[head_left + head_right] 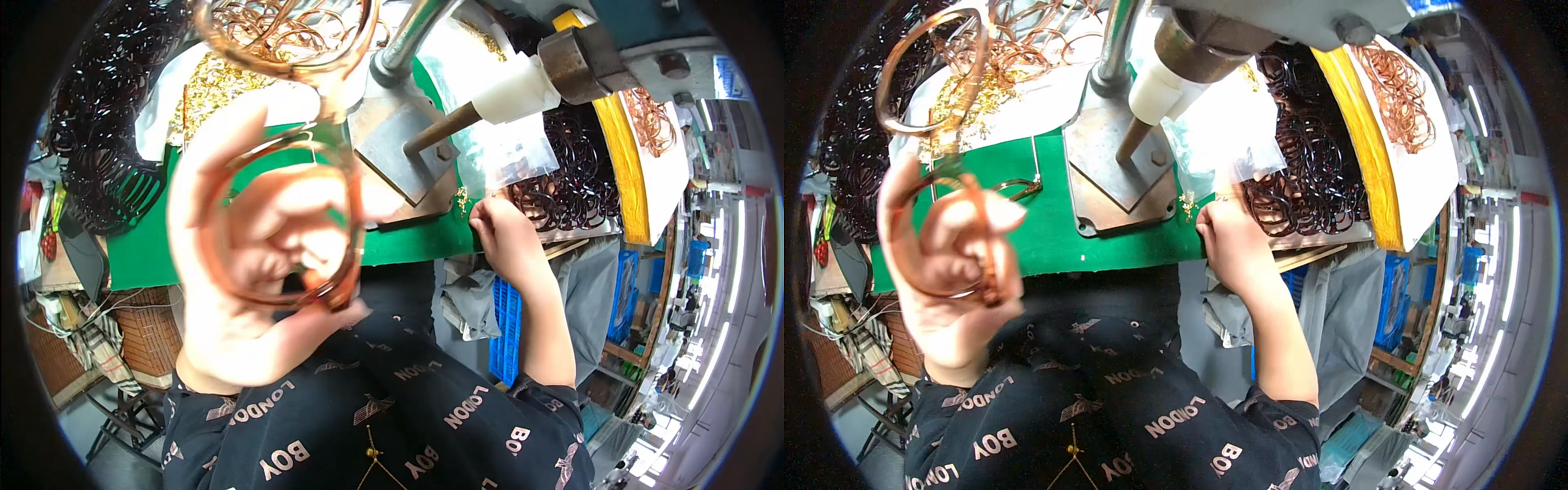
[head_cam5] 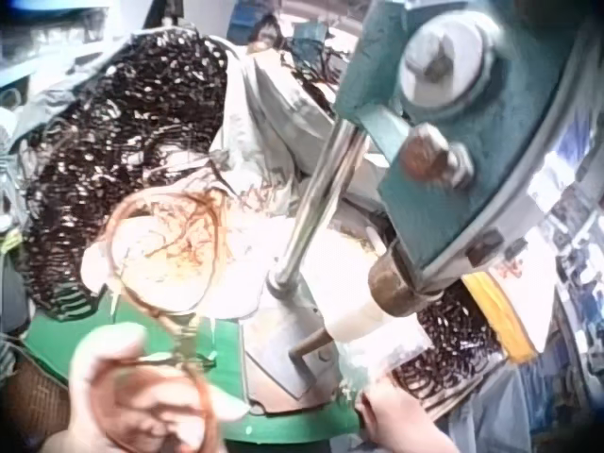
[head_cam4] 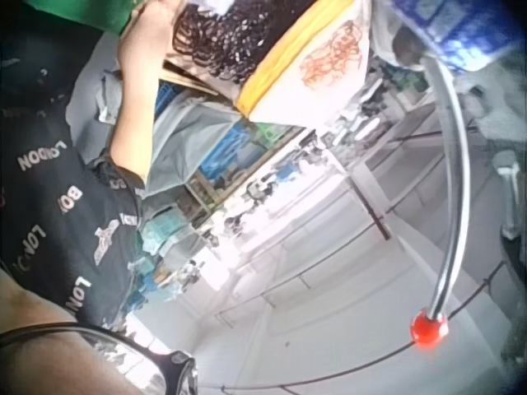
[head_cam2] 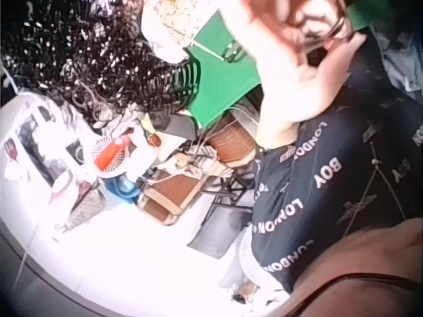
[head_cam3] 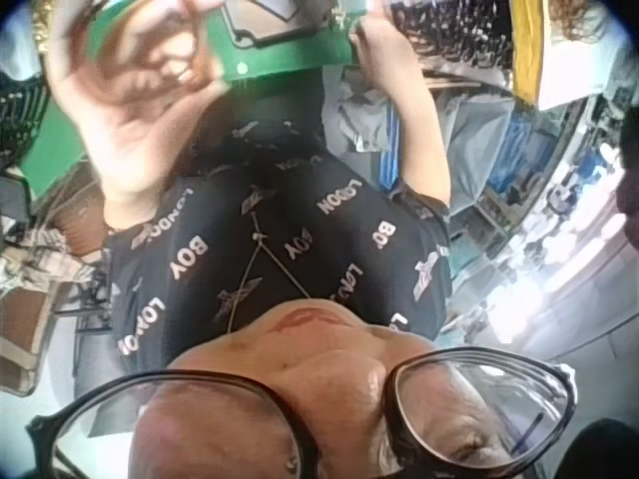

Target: The person repeatedly picks up copper-colored eyeglass frames and uses a small handheld tool to press or adjust the bridge area. They handle multiple frames one at a time, placing each back on the green work surface after adjustment. The workspace contains loose metal parts and other frames.

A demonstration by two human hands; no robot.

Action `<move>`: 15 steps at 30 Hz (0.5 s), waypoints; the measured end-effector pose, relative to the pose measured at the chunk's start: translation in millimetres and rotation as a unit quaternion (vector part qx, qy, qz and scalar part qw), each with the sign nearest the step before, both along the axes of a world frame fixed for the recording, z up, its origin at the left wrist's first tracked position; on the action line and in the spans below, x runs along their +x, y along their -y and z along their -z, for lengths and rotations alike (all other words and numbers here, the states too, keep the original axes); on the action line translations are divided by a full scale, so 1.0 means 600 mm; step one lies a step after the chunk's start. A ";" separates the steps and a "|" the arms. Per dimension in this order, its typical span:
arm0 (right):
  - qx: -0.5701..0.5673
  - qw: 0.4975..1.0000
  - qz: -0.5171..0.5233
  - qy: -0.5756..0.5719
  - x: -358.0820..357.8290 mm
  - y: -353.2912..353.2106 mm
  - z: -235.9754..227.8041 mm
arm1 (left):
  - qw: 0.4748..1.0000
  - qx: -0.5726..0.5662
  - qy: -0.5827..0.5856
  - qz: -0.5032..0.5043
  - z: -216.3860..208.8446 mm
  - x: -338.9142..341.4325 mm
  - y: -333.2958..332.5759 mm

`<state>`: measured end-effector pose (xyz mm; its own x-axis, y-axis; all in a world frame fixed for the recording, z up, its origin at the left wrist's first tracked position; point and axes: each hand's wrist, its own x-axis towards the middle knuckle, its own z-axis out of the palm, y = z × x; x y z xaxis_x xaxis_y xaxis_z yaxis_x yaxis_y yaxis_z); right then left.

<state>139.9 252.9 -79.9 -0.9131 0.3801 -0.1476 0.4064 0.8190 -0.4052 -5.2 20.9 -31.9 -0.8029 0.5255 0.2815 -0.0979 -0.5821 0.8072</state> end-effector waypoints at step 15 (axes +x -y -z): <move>-0.214 0.913 -0.044 -0.344 -0.077 0.159 -0.147 | 0.963 0.007 -0.267 -0.026 0.041 0.013 -0.050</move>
<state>93.4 157.8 8.1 -0.8702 0.3424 0.3542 -0.1243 0.5430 -0.8304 2.4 50.7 -56.6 -0.5670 0.4818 0.6681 0.3584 -0.5859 0.7268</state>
